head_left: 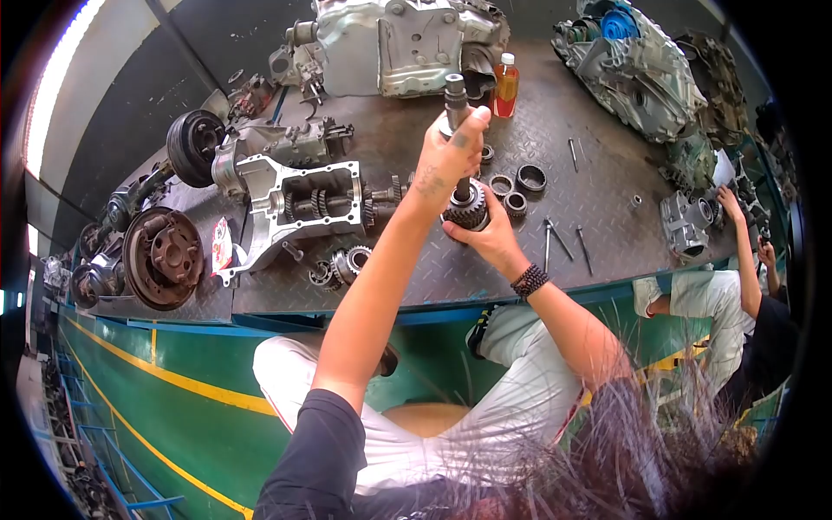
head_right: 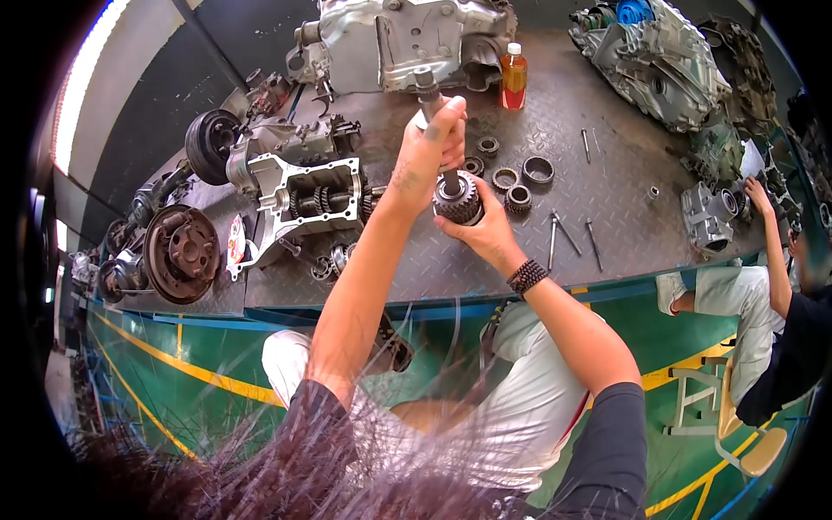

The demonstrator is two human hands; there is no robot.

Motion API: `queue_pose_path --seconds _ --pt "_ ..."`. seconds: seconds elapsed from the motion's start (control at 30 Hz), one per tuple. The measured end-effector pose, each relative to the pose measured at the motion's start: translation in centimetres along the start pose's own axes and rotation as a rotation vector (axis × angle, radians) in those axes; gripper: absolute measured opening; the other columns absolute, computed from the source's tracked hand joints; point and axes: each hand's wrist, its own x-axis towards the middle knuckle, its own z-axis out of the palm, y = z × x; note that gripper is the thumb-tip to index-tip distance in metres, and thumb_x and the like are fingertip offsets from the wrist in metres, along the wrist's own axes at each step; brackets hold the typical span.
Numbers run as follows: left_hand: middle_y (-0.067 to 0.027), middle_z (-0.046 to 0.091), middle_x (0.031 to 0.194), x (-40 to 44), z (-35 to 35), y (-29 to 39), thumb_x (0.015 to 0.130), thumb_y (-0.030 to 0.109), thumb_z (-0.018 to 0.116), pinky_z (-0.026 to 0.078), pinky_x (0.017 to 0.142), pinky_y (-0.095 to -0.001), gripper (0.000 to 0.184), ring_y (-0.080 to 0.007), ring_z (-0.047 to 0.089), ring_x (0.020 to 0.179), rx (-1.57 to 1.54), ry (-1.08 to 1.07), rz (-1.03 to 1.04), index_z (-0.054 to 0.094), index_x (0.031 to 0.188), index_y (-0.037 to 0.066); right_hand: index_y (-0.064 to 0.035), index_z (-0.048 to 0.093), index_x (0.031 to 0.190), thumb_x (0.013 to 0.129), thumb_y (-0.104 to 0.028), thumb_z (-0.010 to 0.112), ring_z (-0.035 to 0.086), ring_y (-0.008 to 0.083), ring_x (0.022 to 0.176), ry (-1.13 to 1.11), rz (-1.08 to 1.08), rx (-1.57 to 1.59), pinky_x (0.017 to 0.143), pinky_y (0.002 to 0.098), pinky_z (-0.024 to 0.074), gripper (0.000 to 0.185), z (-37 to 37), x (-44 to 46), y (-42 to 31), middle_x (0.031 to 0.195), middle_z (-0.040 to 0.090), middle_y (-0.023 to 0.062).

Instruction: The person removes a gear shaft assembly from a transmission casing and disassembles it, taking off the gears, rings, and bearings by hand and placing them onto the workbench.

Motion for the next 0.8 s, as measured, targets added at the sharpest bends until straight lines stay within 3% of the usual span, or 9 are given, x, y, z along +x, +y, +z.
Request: queue_pose_path --seconds 0.1,0.27,0.8 --pt "0.0094 0.038 0.069 0.2 -0.6 -0.2 0.104 0.036 0.070 0.030 0.053 -0.0230 0.030 -0.0024 0.034 0.056 -0.037 0.055 0.032 0.056 0.102 0.010 -0.0041 0.053 0.149 0.080 -0.022 0.097 0.064 0.0145 0.122 -0.002 -0.001 -0.088 0.109 0.0329 0.0505 0.084 0.0 -0.1 0.5 0.133 0.067 0.0069" --pt "0.0091 0.038 0.070 -0.4 -0.9 0.1 0.106 0.034 0.068 0.030 0.053 -0.0233 0.026 -0.0027 0.034 0.057 -0.013 -0.100 0.007 0.056 0.101 0.012 -0.0043 0.052 0.150 0.080 -0.020 0.096 0.063 0.0162 0.125 -0.035 -0.013 -0.081 0.112 0.0342 0.0487 0.084 -0.4 -0.5 2.0 0.136 0.066 0.0090" --pt "0.0087 0.037 0.068 -1.2 -1.0 0.3 0.107 0.034 0.067 0.028 0.053 -0.0241 0.027 -0.0034 0.031 0.057 -0.033 -0.057 0.049 0.055 0.096 0.012 -0.0042 0.053 0.149 0.081 -0.026 0.096 0.063 0.0227 0.129 0.007 -0.020 -0.300 0.114 0.0380 0.0487 0.084 -0.3 -1.4 1.6 0.138 0.064 0.0133"
